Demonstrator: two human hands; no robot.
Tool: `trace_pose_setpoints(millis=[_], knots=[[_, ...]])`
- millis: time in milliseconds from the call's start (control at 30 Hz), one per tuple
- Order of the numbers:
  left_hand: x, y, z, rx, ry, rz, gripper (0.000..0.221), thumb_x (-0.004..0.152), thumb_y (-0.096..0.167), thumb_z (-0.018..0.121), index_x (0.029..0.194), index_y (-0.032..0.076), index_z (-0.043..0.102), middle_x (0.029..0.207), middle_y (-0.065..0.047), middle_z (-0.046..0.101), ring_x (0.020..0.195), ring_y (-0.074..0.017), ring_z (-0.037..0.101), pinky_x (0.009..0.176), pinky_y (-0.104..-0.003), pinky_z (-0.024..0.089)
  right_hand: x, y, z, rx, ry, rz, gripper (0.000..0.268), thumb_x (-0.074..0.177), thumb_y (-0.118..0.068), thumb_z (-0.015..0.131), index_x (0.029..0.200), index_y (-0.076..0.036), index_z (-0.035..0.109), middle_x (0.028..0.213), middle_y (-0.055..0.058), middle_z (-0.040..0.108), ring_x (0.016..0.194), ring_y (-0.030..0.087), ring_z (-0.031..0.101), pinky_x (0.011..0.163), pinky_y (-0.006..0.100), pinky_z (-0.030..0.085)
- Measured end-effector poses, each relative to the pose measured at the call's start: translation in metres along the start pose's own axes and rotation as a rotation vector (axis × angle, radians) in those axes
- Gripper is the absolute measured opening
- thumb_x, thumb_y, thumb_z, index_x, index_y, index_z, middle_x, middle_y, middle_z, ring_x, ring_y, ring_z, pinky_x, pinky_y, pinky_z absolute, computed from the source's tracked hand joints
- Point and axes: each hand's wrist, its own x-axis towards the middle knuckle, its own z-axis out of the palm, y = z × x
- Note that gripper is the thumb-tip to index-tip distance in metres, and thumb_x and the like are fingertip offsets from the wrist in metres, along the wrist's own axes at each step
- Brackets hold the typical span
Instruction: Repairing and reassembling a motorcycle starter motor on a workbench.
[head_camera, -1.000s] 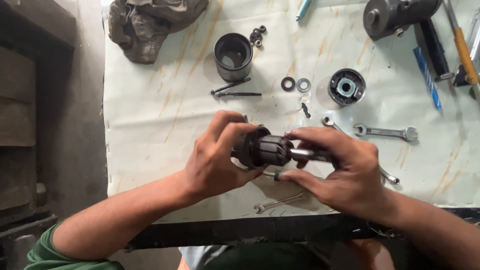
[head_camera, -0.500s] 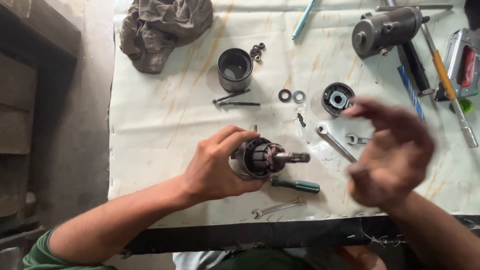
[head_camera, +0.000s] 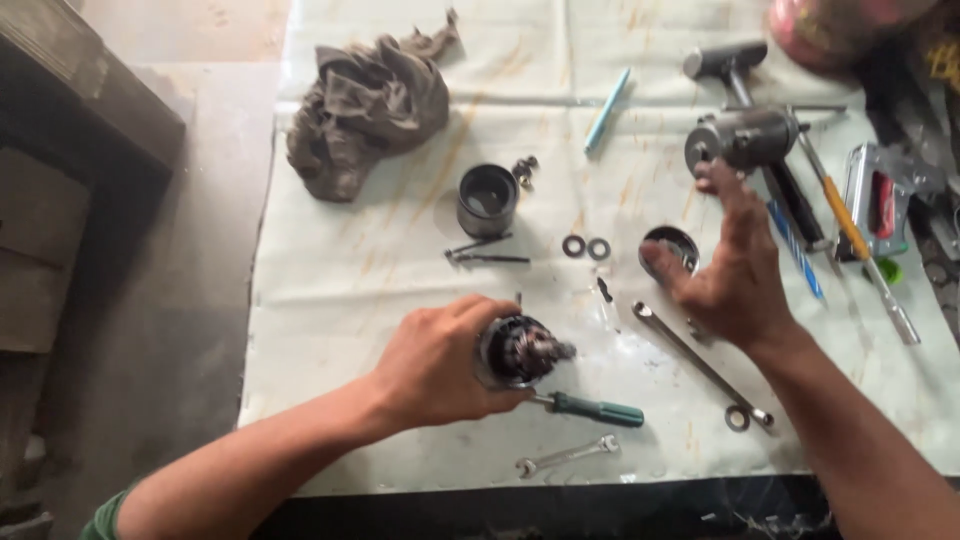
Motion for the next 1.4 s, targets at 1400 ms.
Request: trace_pose_setpoints(millis=[1400], knots=[[0.013,-0.017,0.006,-0.021,-0.053,0.102,0.079,0.058,0.023,0.089,0.128,0.004,0.057,0.105,-0.016,0.072,0.098,-0.0344,0.071,0.082,-0.043,0.057,-0.080,-0.028,-0.038,1.237,-0.116,0.651,0.085,0.070,0.004,0.086,0.144,-0.003,0.044,0.141,0.017,0.058,0.129,0.028,0.062,0.105,0.042,0.059]])
